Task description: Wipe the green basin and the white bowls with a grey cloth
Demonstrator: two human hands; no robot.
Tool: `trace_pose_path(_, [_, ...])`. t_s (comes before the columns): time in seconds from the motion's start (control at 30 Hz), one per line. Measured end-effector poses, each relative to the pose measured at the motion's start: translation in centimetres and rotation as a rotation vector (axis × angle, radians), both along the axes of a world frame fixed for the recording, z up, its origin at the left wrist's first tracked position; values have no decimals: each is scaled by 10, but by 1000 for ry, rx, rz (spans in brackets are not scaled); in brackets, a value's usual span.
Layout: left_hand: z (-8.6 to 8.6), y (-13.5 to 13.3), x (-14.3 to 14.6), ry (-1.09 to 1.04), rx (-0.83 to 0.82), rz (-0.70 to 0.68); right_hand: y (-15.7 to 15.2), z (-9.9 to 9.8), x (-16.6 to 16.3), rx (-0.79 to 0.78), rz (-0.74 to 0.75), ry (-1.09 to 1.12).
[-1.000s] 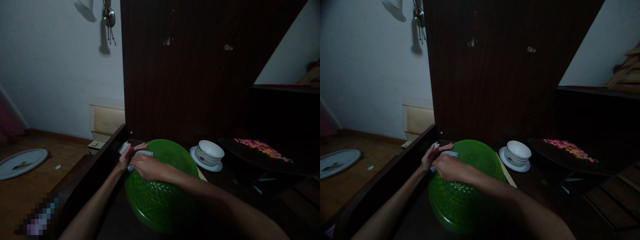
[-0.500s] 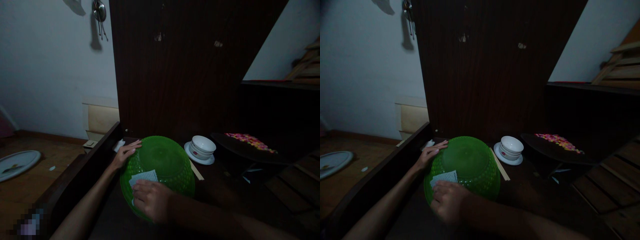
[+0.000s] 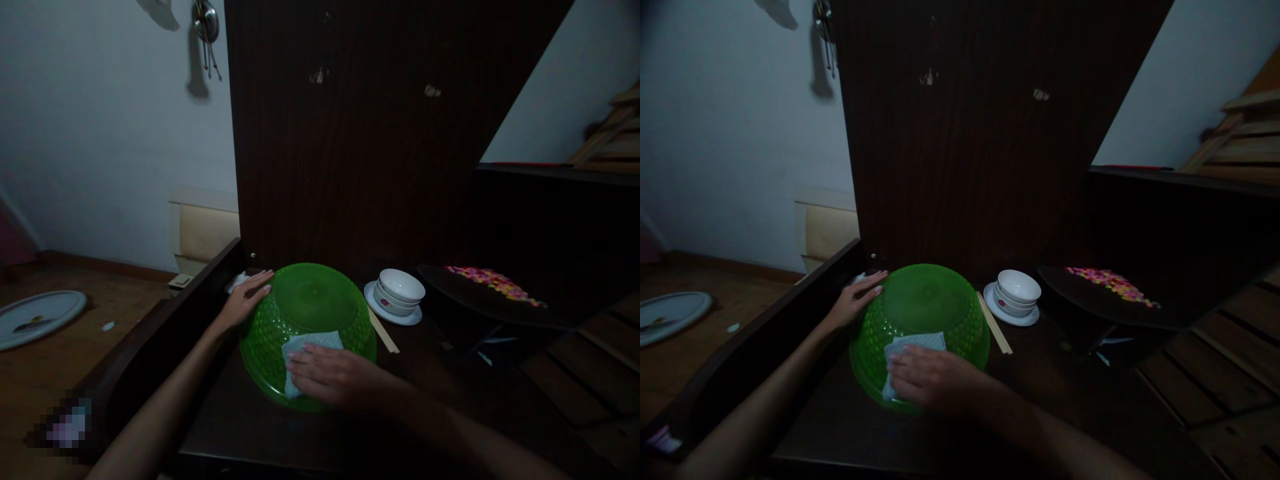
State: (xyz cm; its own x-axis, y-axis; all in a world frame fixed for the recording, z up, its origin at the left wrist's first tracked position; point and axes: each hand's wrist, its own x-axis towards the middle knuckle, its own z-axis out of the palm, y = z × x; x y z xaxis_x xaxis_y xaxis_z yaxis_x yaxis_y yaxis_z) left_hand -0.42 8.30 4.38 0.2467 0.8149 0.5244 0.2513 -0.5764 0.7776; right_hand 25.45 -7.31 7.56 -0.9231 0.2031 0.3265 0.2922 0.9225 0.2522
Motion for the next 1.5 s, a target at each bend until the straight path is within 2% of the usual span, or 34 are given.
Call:
trace_pose_path(0.13, [-3,-2,-2,-35,1,192,32,27,-4,-234,-108,245])
trace_pose_path(0.27, [-5,-30,-7,-58,-33,315,79,53,-14,-347,-297,504])
trace_pose_path(0.33, [-9,-55,-9,-38,-62,289,103,60,-23,-392,-388,528])
trace_pose_path(0.4, [-18,-80,-11,22,-154,170,123,62,-36,-423,-447,477])
trace_pose_path(0.47, [-31,-101,-12,128,-195,90,136,58,-52,-436,-456,374])
trace_pose_path(0.57, [-51,-118,-13,307,-162,21,144,48,-76,-448,-398,230])
trace_pose_path(0.67, [-64,-120,-13,381,-121,45,140,38,-93,-454,-327,128])
trace_pose_path(0.83, [-71,-113,-15,414,-85,66,118,32,-103,-433,-231,29])
trace_pose_path(1.03, [-75,-111,-18,470,-118,87,70,27,-92,-249,-81,-215])
trace_pose_path(1.13, [-77,-110,-20,491,-115,84,51,19,-72,-190,29,-231])
trace_pose_path(1.27, [-78,-108,-22,522,-81,78,38,4,-32,-181,157,-131])
trace_pose_path(1.4, [-76,-109,-20,510,-84,91,23,-12,19,-276,131,27])
trace_pose_path(1.5, [-74,-110,-19,498,-84,98,9,-21,58,-240,85,116])
